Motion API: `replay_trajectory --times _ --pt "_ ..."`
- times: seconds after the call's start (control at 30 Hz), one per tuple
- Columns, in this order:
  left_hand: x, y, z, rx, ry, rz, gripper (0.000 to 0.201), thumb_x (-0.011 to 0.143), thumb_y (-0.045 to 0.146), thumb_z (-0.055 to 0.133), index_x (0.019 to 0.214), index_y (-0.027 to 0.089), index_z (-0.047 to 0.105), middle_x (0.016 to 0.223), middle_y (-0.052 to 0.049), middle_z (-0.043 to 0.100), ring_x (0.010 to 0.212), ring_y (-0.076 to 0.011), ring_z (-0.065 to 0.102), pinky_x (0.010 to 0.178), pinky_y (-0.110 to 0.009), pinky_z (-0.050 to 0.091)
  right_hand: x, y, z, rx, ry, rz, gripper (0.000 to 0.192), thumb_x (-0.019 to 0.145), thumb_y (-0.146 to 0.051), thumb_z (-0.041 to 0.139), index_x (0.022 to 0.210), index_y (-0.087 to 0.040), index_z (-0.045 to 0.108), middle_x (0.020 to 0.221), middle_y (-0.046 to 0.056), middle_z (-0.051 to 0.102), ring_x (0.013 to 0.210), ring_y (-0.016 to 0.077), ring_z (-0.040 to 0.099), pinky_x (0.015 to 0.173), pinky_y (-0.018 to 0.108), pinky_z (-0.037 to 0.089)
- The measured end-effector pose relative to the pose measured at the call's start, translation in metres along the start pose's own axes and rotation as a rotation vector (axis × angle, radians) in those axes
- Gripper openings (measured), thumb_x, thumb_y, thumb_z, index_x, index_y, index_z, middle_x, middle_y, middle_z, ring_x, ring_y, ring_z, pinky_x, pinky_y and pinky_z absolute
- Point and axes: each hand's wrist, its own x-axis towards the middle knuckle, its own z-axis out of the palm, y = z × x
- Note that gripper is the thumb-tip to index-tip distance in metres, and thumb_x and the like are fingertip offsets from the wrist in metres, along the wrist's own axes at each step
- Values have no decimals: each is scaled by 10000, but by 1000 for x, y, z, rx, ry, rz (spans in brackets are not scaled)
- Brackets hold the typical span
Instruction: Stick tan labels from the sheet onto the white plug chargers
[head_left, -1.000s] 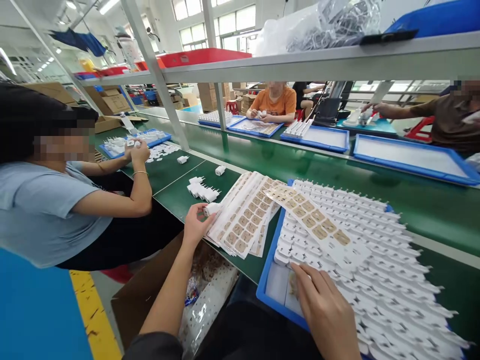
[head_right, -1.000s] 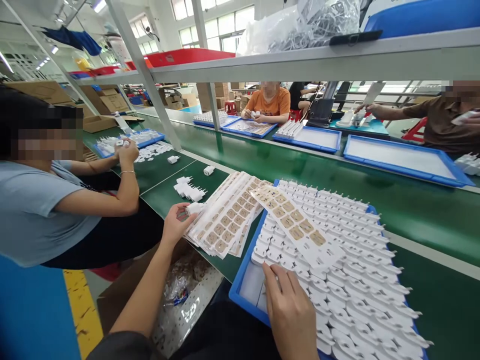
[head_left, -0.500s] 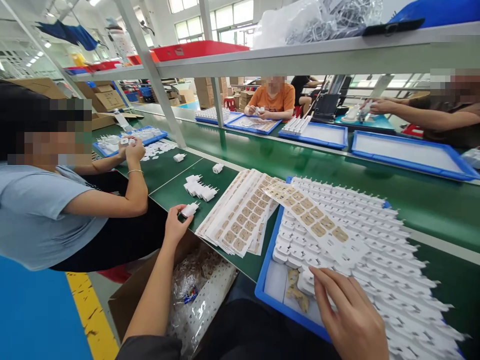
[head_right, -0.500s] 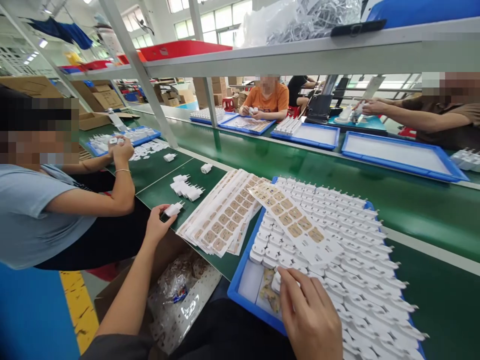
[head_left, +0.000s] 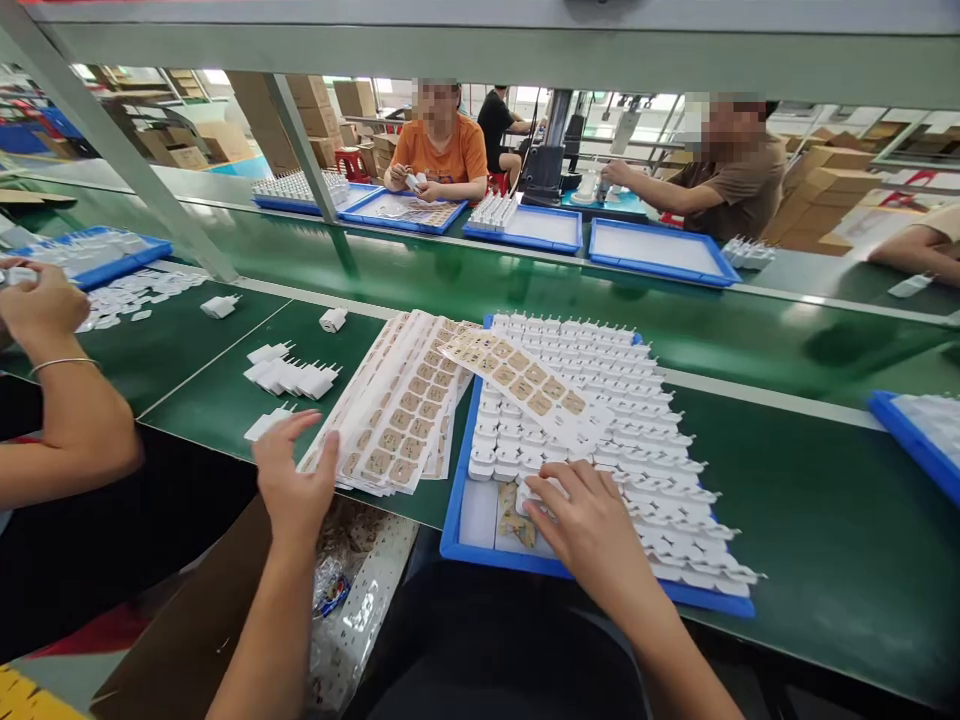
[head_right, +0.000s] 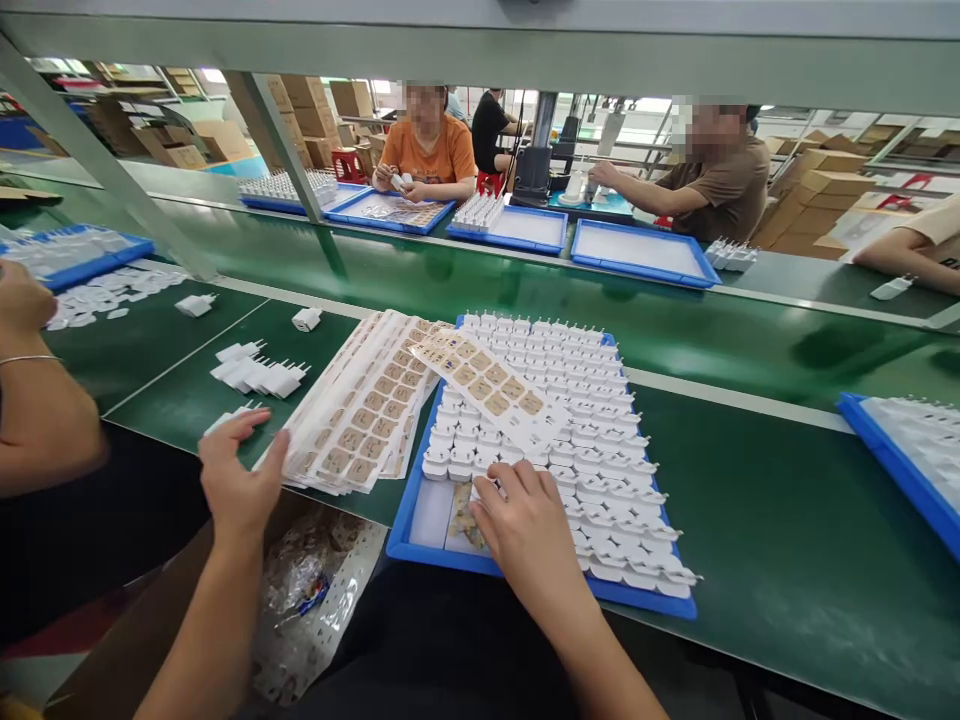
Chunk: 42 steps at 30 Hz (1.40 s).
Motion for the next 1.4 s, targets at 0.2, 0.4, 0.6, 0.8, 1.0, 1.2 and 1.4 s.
replay_trajectory --times 0.2,0.4,0.6,0.8,1.0,1.2,1.4 --pt "-31 89 15 -454 -346 117 215 899 202 664 1105 264 641 1105 -52 688 1096 -252 629 1015 -430 477 2 2 -5 386 103 87 104 985 -202 592 983 -219 695 918 56 743 818 208 668 735 346 512" --pt "-50 134 24 -850 -738 46 619 861 351 748 1430 288 514 1373 -134 611 1057 -255 657 849 -362 579 -8 10 -15 1038 257 488 139 974 -340 633 1046 -232 684 911 44 731 699 157 682 619 267 575" --pt "-44 169 28 -941 -736 181 567 852 308 763 1385 281 572 1351 -131 664 1266 -308 624 1047 -459 530 -6 1 -11 1256 87 507 271 996 -450 560 1027 -206 675 803 35 709 647 154 668 585 255 587" --pt "-45 163 29 -915 -722 122 424 846 278 756 1255 282 642 1111 -85 740 990 -249 695 881 -365 552 1 19 -23 680 119 364 242 1022 -348 508 1122 -220 689 1114 100 718 818 193 700 707 317 597" --pt "-54 142 44 -974 -721 -321 280 861 412 687 1039 206 621 883 -44 655 771 -184 615 677 -281 489 37 92 -13 115 -91 384 360 954 -294 594 1286 -163 641 1280 170 680 1201 369 586 994 537 478" --pt "-46 148 56 -1025 -866 -391 267 845 396 705 990 220 566 820 -19 665 741 -172 607 709 -289 497 65 118 3 185 -152 446 292 887 -178 638 1171 -185 709 1052 106 771 1023 294 659 859 423 518" --pt "-30 156 53 -1036 -918 -335 295 871 403 663 1074 198 601 885 -52 677 782 -197 647 719 -317 544 59 108 -14 349 -55 463 280 921 -149 541 1148 -203 698 965 53 768 838 191 702 754 321 548"
